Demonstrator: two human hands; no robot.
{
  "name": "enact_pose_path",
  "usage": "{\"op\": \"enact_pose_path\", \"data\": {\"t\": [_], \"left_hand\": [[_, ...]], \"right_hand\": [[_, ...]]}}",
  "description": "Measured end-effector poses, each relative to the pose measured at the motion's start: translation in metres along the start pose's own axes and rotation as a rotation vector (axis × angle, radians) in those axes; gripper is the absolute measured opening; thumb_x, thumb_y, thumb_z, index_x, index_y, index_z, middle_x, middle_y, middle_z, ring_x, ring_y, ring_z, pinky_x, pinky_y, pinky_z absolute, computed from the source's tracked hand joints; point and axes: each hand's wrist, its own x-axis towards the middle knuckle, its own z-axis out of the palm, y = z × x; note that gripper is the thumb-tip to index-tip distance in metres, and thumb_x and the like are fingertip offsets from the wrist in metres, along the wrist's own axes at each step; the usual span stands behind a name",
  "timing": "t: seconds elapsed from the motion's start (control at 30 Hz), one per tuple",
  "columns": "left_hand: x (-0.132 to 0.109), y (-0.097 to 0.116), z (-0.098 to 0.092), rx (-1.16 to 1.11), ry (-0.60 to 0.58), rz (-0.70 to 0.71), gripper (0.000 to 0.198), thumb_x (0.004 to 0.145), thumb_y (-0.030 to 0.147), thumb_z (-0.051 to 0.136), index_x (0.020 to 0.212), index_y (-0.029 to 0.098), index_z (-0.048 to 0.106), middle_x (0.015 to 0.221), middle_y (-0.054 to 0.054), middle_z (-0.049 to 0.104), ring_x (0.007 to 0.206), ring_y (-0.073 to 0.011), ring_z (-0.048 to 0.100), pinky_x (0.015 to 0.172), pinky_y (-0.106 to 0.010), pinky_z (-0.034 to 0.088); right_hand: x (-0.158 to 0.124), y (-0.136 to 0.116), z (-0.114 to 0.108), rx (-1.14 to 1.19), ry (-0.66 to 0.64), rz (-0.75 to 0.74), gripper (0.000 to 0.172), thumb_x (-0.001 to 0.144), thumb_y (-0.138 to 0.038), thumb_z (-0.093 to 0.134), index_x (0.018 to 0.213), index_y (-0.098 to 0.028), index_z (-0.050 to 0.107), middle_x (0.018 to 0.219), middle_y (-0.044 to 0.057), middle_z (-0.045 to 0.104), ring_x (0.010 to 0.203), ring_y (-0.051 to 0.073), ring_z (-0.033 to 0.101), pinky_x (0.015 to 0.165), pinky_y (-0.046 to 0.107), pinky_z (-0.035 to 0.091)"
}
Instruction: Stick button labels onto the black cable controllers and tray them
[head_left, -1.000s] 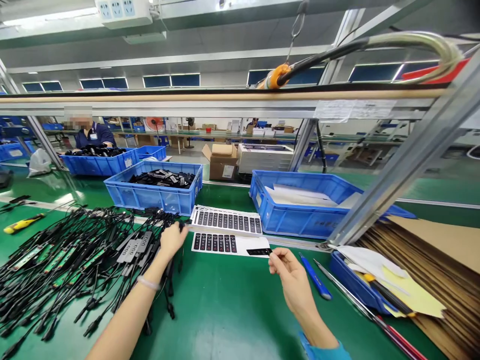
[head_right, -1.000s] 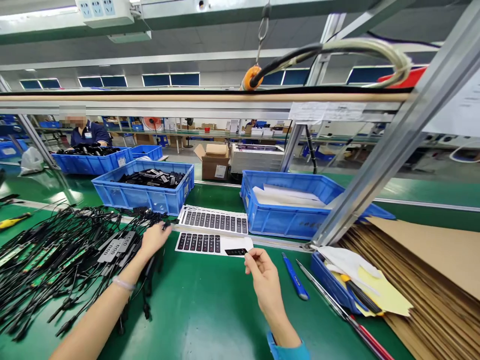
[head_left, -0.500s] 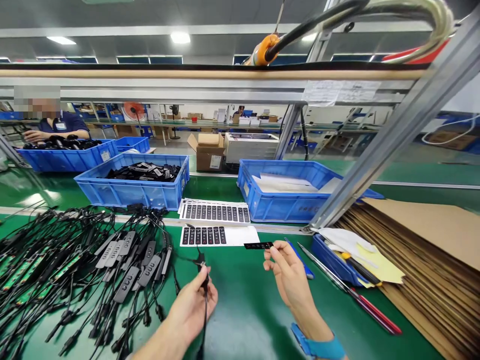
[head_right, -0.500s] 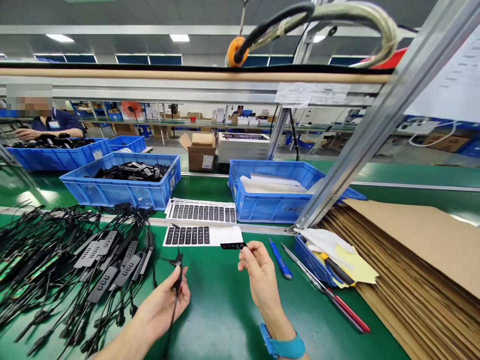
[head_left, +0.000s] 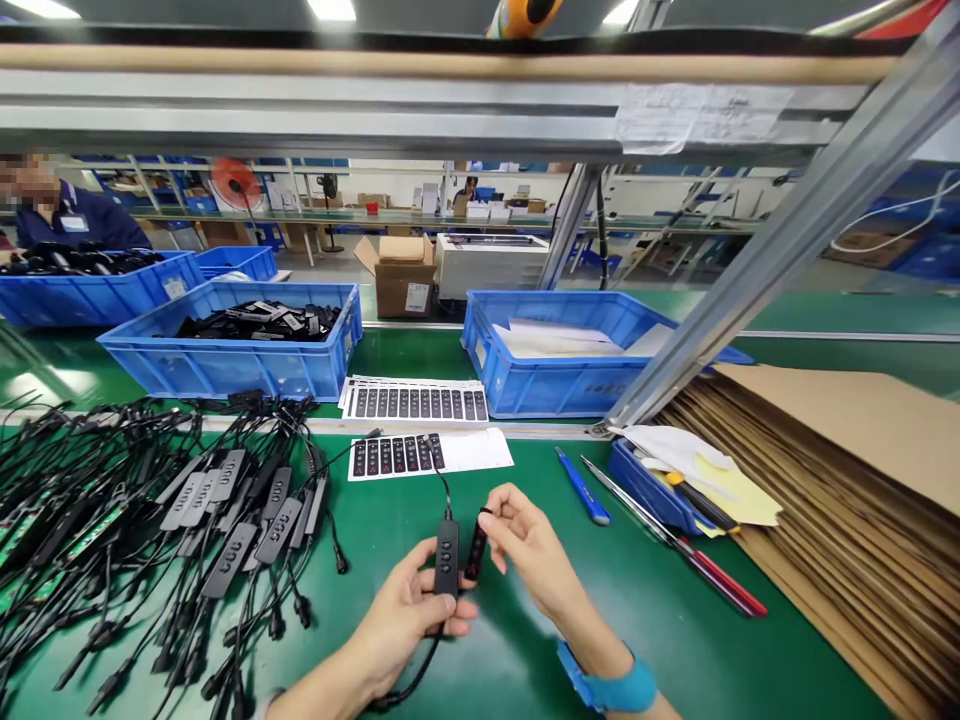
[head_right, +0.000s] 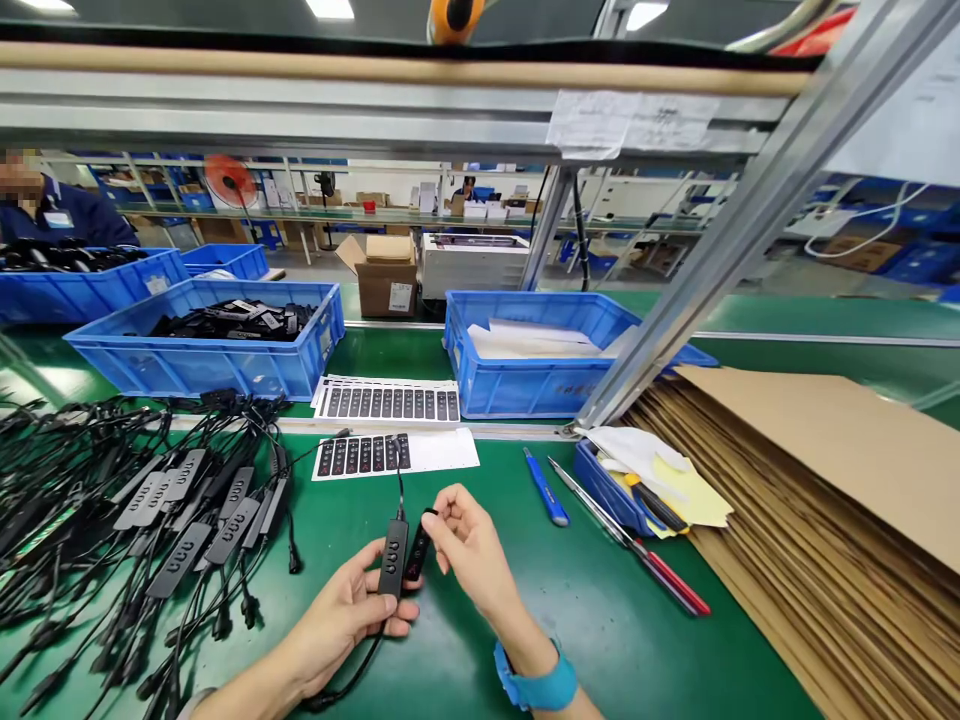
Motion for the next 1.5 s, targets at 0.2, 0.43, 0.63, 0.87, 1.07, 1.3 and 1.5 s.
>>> {"op": "enact_pose_path", "data": {"t": [0.2, 0.43, 0.63, 0.87, 1.07, 1.3, 1.5], "left_hand": [[-0.004, 0.006, 0.001, -0.020, -0.066, -0.043, 0.082, 0.060, 0.025, 0.087, 0.132, 0.016, 0.050, 0.109, -0.015, 0.070, 0.093, -0.0246, 0.070, 0.082, -0.036, 0.051], [-0.006, 0.005, 0.000, -0.032, -0.093, -0.061, 0.082, 0.062, 0.027, 0.087, 0.135, 0.018, 0.050, 0.110, -0.015, 0.071, 0.097, -0.0272, 0.069, 0.084, -0.037, 0.052], [-0.005, 0.004, -0.002, -0.026, -0.107, -0.055, 0.081, 0.064, 0.027, 0.086, 0.136, 0.019, 0.050, 0.109, -0.015, 0.071, 0.099, -0.0287, 0.069, 0.084, -0.038, 0.052], [-0.004, 0.003, -0.003, -0.021, -0.106, -0.056, 0.081, 0.066, 0.026, 0.085, 0.138, 0.019, 0.049, 0.108, -0.014, 0.071, 0.098, -0.0276, 0.070, 0.084, -0.037, 0.053], [-0.003, 0.001, -0.005, -0.022, -0.111, -0.050, 0.079, 0.067, 0.025, 0.084, 0.138, 0.019, 0.049, 0.108, -0.015, 0.071, 0.098, -0.0286, 0.070, 0.085, -0.039, 0.053], [-0.004, 0.002, -0.003, -0.023, -0.105, -0.059, 0.079, 0.068, 0.025, 0.083, 0.139, 0.019, 0.049, 0.108, -0.015, 0.071, 0.098, -0.0280, 0.069, 0.085, -0.039, 0.052], [-0.004, 0.002, -0.003, -0.005, -0.097, -0.058, 0.079, 0.067, 0.028, 0.084, 0.138, 0.019, 0.050, 0.109, -0.015, 0.070, 0.099, -0.0292, 0.069, 0.086, -0.040, 0.052]], "right_hand": [[-0.005, 0.010, 0.011, -0.051, -0.064, 0.047, 0.037, 0.077, -0.049, 0.072, 0.080, -0.020, 0.051, 0.060, -0.008, 0.046, 0.041, 0.003, 0.038, 0.036, 0.014, 0.035], [-0.007, 0.013, 0.012, -0.045, -0.089, 0.095, 0.034, 0.078, -0.046, 0.072, 0.080, -0.019, 0.051, 0.061, -0.008, 0.049, 0.040, 0.003, 0.040, 0.035, 0.014, 0.035], [-0.006, 0.016, 0.012, -0.030, -0.102, 0.114, 0.032, 0.079, -0.044, 0.072, 0.081, -0.019, 0.052, 0.061, -0.008, 0.049, 0.040, 0.003, 0.041, 0.036, 0.014, 0.037], [-0.006, 0.015, 0.012, -0.058, -0.093, 0.101, 0.030, 0.080, -0.043, 0.071, 0.080, -0.019, 0.053, 0.063, -0.007, 0.049, 0.042, 0.003, 0.041, 0.037, 0.014, 0.036], [-0.007, 0.015, 0.012, -0.065, -0.098, 0.097, 0.029, 0.080, -0.043, 0.070, 0.081, -0.019, 0.053, 0.063, -0.007, 0.049, 0.044, 0.004, 0.041, 0.037, 0.014, 0.037], [-0.007, 0.015, 0.012, -0.088, -0.089, 0.093, 0.028, 0.080, -0.043, 0.070, 0.082, -0.020, 0.054, 0.064, -0.006, 0.049, 0.048, 0.006, 0.041, 0.037, 0.015, 0.038], [-0.007, 0.015, 0.012, -0.114, -0.077, 0.091, 0.029, 0.078, -0.044, 0.072, 0.081, -0.020, 0.055, 0.063, -0.005, 0.049, 0.048, 0.007, 0.043, 0.038, 0.016, 0.039]]}}
